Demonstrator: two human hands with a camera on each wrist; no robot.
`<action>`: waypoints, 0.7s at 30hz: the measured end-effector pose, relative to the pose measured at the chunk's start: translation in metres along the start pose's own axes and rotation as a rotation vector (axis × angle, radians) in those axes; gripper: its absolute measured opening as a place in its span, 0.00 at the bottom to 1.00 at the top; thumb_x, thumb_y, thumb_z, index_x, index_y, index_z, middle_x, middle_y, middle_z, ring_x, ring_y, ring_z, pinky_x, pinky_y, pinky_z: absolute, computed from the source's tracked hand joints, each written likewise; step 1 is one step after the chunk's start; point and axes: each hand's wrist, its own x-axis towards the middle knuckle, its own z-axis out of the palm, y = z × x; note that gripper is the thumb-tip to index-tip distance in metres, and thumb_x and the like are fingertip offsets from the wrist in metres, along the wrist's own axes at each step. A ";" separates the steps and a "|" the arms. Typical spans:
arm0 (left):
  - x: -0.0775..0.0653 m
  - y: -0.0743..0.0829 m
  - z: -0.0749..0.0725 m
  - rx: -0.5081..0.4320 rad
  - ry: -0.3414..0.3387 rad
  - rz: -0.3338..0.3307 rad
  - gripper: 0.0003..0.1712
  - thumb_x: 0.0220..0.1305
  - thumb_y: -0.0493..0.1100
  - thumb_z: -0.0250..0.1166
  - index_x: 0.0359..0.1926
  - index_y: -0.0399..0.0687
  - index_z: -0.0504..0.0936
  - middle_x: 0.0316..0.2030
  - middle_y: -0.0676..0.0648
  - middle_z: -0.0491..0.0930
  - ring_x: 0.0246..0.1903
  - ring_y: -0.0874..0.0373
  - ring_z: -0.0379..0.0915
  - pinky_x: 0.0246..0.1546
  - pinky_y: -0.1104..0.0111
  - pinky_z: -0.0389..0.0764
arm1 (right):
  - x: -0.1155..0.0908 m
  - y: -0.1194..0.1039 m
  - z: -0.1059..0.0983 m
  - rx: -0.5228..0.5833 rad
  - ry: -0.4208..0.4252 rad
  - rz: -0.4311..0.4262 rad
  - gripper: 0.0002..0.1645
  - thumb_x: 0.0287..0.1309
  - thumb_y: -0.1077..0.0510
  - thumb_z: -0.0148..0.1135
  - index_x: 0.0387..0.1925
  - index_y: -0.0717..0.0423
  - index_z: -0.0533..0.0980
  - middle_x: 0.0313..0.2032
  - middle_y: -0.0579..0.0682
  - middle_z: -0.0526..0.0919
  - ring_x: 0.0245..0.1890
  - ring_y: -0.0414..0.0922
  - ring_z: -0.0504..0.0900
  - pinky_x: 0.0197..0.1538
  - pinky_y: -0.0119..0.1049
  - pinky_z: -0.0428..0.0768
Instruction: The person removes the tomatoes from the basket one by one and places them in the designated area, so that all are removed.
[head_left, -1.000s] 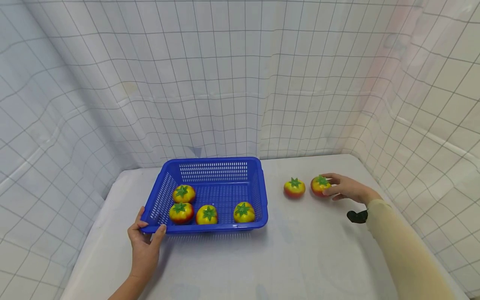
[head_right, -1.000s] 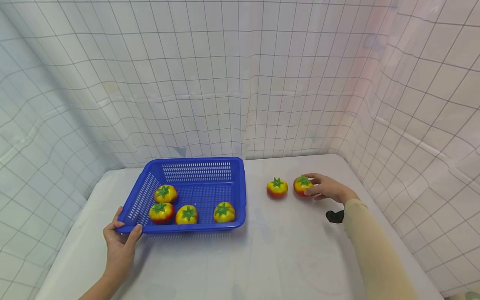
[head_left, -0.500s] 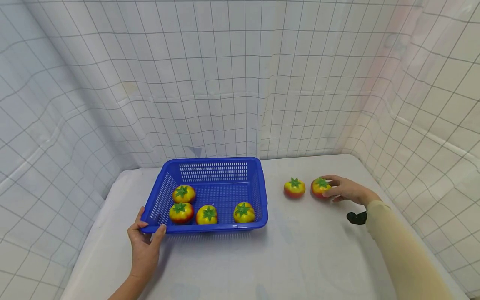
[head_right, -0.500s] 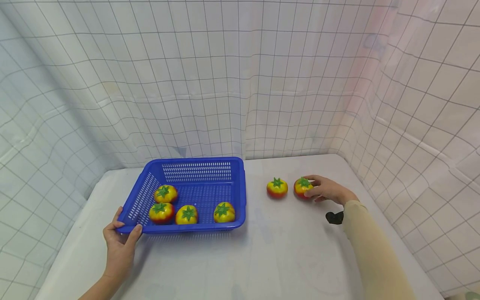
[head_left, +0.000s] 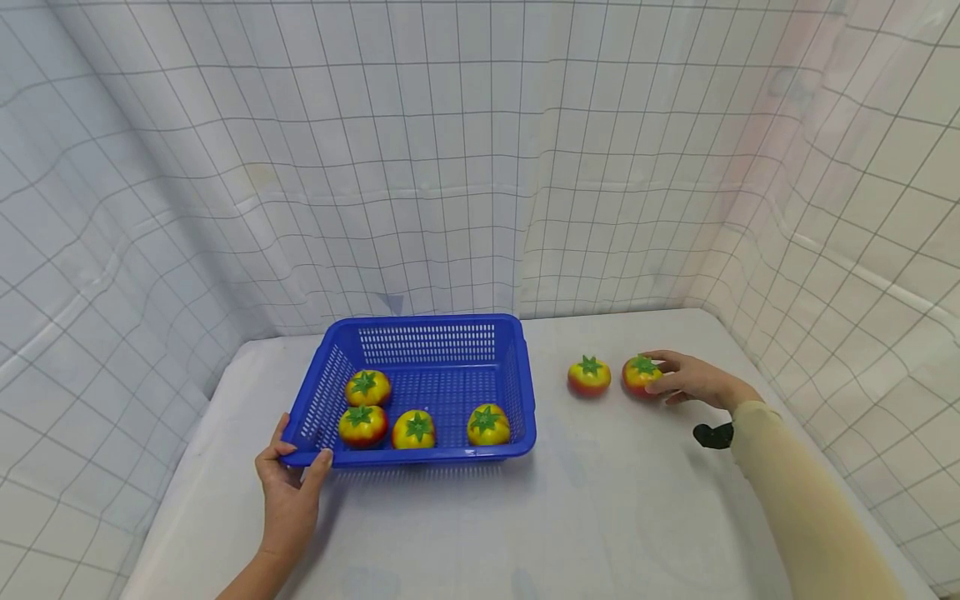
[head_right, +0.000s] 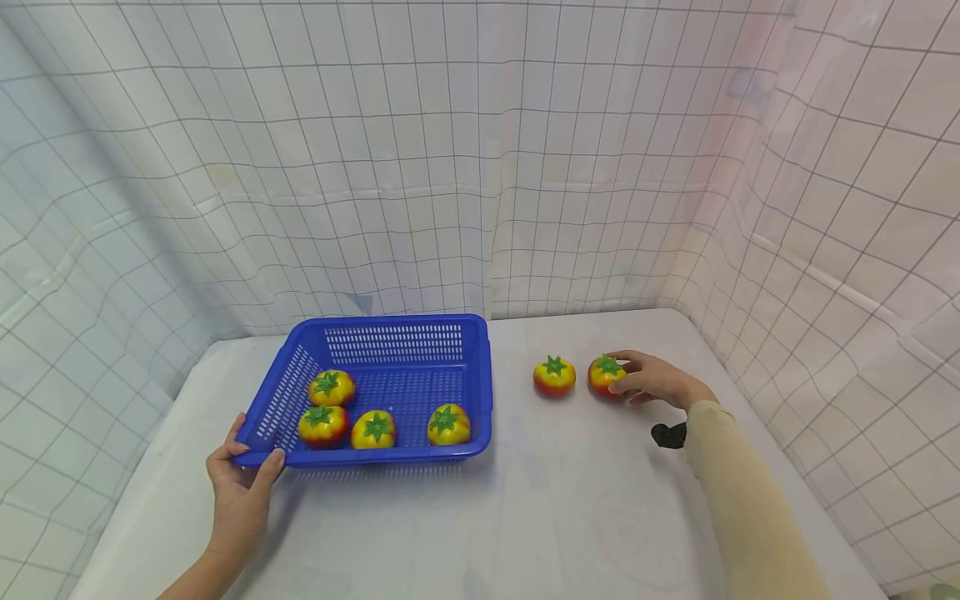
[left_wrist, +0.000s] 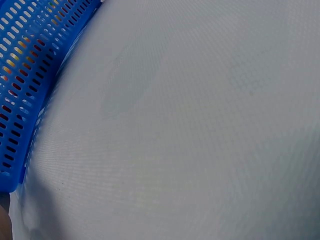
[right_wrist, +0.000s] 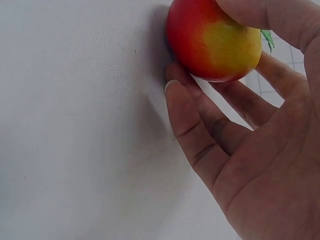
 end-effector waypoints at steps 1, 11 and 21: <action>0.000 0.000 0.000 -0.001 0.001 0.000 0.26 0.75 0.41 0.62 0.53 0.60 0.49 0.79 0.63 0.41 0.76 0.43 0.45 0.53 0.86 0.69 | 0.000 0.000 0.000 -0.003 -0.001 -0.001 0.49 0.64 0.52 0.69 0.78 0.55 0.53 0.73 0.70 0.54 0.59 0.55 0.75 0.57 0.46 0.80; 0.000 0.000 0.000 0.001 0.002 0.007 0.26 0.75 0.41 0.62 0.52 0.60 0.49 0.79 0.62 0.42 0.76 0.42 0.46 0.53 0.86 0.69 | 0.001 -0.001 0.000 -0.026 0.004 -0.001 0.50 0.64 0.50 0.69 0.78 0.54 0.54 0.73 0.71 0.54 0.61 0.56 0.74 0.58 0.47 0.80; 0.000 -0.002 0.000 -0.006 0.003 0.011 0.27 0.75 0.40 0.62 0.53 0.59 0.49 0.79 0.63 0.42 0.76 0.42 0.46 0.52 0.86 0.69 | 0.002 -0.001 0.001 -0.040 0.014 0.010 0.49 0.64 0.49 0.70 0.78 0.53 0.54 0.73 0.70 0.56 0.59 0.55 0.76 0.58 0.47 0.80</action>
